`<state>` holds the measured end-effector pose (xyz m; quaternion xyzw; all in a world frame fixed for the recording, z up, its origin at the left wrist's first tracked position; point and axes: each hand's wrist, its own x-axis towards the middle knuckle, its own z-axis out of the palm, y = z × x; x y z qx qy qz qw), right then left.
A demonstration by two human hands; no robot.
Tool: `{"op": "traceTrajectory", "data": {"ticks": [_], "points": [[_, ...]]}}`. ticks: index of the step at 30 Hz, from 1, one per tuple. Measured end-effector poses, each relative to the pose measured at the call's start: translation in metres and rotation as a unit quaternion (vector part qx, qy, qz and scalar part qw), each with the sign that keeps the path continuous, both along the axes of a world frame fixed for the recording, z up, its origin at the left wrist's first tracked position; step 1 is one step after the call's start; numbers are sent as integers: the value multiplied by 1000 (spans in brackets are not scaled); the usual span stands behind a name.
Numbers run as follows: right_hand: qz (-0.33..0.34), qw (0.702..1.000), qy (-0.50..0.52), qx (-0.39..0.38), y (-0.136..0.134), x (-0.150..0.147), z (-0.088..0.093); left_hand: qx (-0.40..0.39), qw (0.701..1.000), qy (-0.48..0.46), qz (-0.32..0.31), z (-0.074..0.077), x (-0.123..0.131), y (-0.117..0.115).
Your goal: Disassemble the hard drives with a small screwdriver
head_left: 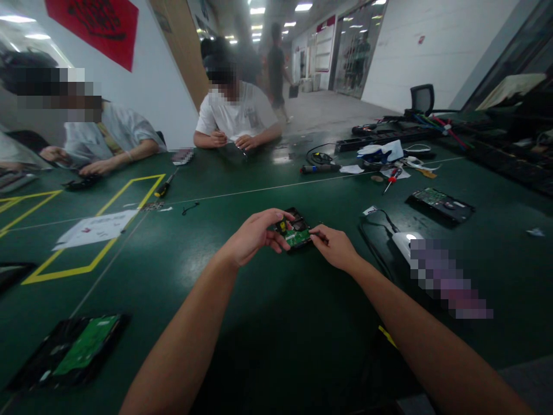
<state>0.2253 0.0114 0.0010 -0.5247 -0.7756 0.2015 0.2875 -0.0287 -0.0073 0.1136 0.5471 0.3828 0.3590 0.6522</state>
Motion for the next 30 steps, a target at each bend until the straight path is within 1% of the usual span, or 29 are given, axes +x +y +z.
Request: {"op": "traceTrajectory", "data": {"ticks": [4,8,11,14,16,20,22,27,30], "points": [[1,1000,-1,3,0,1,0,-10,1000,-6,1,1,-1,0],[5,1000,-4,4,0,1,1,-17,1000,2,-13,5,-1,-3],[4,1000,-1,2,0,1,0,-7,999,21,-26,8,-2,-5],[4,1000,-5,-1,0,1,0,1,999,33,-26,10,-2,-7],[4,1000,-7,-3,0,1,1,0,999,41,-9,13,-1,-8],[6,1000,-13,-2,0,2,1,8,997,56,57,16,2,-8],[5,1000,-16,1,0,3,1,15,996,56,75,16,3,-7],[3,1000,-16,4,2,3,-1,59,993,78,60,12,2,-5],[1,1000,-15,-3,1,2,0,93,988,107,68,10,1,-4]]}}
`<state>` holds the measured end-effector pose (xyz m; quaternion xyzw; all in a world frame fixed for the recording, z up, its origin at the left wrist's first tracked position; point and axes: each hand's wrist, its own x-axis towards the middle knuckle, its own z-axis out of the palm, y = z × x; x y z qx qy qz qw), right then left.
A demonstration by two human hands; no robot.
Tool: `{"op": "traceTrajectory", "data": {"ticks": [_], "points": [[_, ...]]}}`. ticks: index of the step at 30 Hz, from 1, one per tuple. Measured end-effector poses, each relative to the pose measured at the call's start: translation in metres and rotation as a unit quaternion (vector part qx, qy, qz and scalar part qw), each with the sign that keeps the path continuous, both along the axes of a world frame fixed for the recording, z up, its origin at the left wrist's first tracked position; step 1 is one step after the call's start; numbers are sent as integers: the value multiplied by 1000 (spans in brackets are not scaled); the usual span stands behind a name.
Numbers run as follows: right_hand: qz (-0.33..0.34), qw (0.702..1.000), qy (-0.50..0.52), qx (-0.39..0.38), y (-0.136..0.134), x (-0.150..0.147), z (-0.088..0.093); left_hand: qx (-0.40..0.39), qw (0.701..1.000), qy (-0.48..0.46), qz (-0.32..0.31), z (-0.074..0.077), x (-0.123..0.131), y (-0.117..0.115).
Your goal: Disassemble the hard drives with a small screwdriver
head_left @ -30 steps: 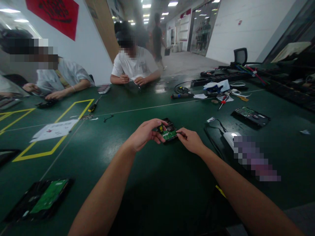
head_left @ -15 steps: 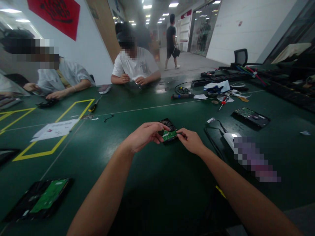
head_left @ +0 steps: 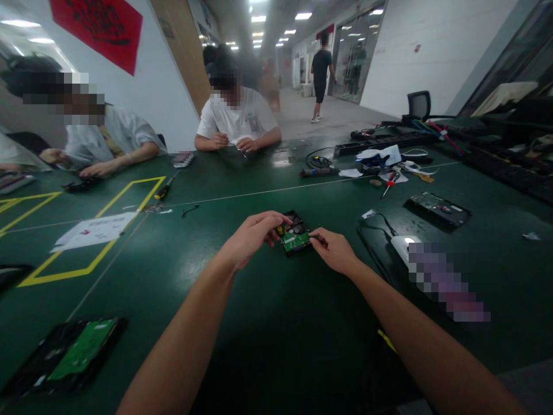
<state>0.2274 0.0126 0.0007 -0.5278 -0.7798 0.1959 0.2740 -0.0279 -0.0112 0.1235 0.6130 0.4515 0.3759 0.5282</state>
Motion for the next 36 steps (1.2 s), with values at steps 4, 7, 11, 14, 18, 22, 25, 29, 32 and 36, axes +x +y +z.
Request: {"op": "traceTrajectory", "data": {"ticks": [4,7,11,14,18,22,25,29,32,36], "points": [[0,1000,3,-3,-2,-1,3,-10,1000,-3,-6,0,2,0],[4,1000,5,-6,-3,-1,5,-43,998,-46,-11,0,6,-1],[3,1000,7,-4,-3,0,6,-78,990,-121,-4,-5,8,2],[3,1000,8,2,-3,-1,4,-87,985,-147,13,-9,4,6],[2,1000,7,-2,-2,-1,3,-61,993,-103,14,-7,-2,6],[2,1000,5,-1,-2,-1,1,-44,997,-58,11,-2,-1,3],[4,1000,1,4,-1,0,1,-69,995,-71,8,-2,1,0],[5,1000,3,7,0,0,-1,-68,994,-86,18,-4,4,0],[2,1000,4,4,0,0,-1,-60,993,-99,22,-7,7,1],[2,1000,6,3,-1,0,0,-50,994,-101,18,-8,6,3]]}}
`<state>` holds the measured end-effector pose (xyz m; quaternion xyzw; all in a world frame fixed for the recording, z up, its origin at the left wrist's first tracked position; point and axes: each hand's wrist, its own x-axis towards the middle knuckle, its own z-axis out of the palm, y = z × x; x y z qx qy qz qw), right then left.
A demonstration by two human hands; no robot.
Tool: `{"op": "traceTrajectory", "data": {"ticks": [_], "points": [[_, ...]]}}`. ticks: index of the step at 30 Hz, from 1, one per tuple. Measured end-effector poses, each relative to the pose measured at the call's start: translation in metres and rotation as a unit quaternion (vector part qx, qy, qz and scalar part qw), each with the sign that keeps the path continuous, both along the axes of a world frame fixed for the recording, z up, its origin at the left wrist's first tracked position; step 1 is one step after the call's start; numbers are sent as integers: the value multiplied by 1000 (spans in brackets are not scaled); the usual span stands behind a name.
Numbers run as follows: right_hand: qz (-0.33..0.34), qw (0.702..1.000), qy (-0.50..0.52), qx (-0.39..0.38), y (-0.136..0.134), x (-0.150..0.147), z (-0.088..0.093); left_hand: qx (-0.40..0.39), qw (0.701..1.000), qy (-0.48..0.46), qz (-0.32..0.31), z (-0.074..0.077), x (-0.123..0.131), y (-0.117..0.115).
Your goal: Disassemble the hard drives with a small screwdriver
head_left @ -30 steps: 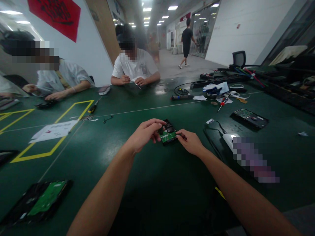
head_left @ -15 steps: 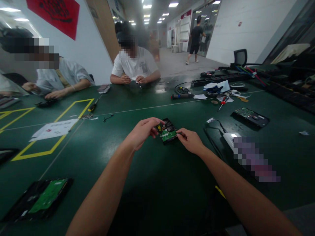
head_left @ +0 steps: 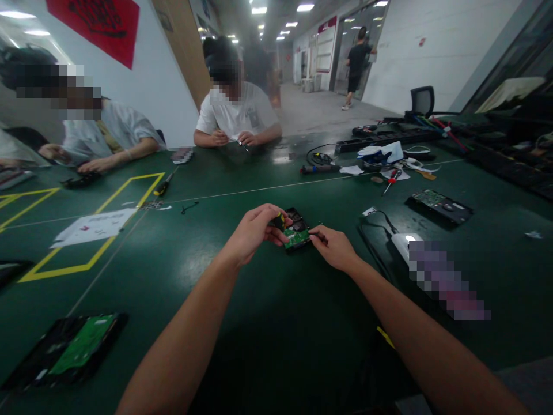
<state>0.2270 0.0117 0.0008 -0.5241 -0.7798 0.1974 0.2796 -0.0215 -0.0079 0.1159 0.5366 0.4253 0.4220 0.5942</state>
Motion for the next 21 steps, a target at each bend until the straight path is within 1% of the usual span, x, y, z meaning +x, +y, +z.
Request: {"op": "traceTrajectory", "data": {"ticks": [4,10,15,21], "points": [[2,1000,-5,3,-1,-1,3,-9,1000,-3,-24,1,-4,0],[-1,1000,-6,-2,-1,-1,3,4,1000,4,-24,3,-4,-2],[-4,1000,-2,-5,0,-1,1,-2,999,16,-44,4,-2,-3],[-3,1000,6,-1,0,-1,0,-66,993,-65,-68,-5,-1,3]]}}
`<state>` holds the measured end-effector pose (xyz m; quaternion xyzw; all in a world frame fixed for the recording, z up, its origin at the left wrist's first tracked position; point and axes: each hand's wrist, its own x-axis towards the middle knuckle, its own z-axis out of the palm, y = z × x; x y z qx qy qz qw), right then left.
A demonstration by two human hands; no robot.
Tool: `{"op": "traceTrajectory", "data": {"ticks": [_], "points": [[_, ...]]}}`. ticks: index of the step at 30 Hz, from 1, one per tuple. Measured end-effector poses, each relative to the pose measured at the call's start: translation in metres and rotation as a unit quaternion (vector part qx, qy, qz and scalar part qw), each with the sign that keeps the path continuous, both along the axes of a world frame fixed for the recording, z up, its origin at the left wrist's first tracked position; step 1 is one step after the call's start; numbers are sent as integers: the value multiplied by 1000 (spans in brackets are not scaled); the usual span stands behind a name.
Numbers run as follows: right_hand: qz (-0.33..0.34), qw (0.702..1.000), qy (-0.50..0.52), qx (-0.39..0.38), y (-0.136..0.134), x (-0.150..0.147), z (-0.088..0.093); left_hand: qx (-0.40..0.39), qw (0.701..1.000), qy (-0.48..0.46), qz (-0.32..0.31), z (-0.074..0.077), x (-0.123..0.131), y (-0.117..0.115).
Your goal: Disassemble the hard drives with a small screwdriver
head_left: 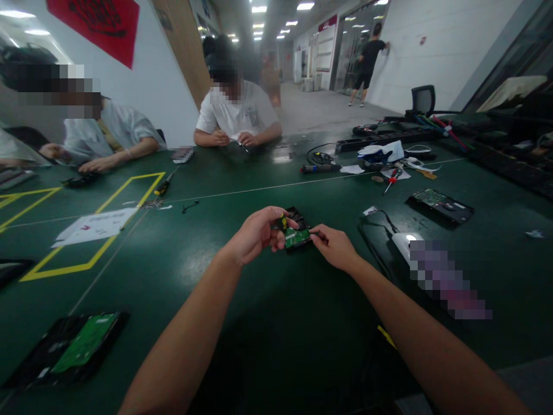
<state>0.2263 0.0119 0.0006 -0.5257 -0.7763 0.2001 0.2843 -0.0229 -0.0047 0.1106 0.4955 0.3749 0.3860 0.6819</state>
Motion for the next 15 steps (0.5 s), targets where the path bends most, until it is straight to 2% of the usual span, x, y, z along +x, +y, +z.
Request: {"op": "traceTrajectory", "data": {"ticks": [3,15], "points": [[0,1000,3,-2,0,0,-1,-14,1000,-8,2,0,-2,2],[2,1000,-5,-1,0,0,0,30,998,51,31,8,-9,-2]]}}
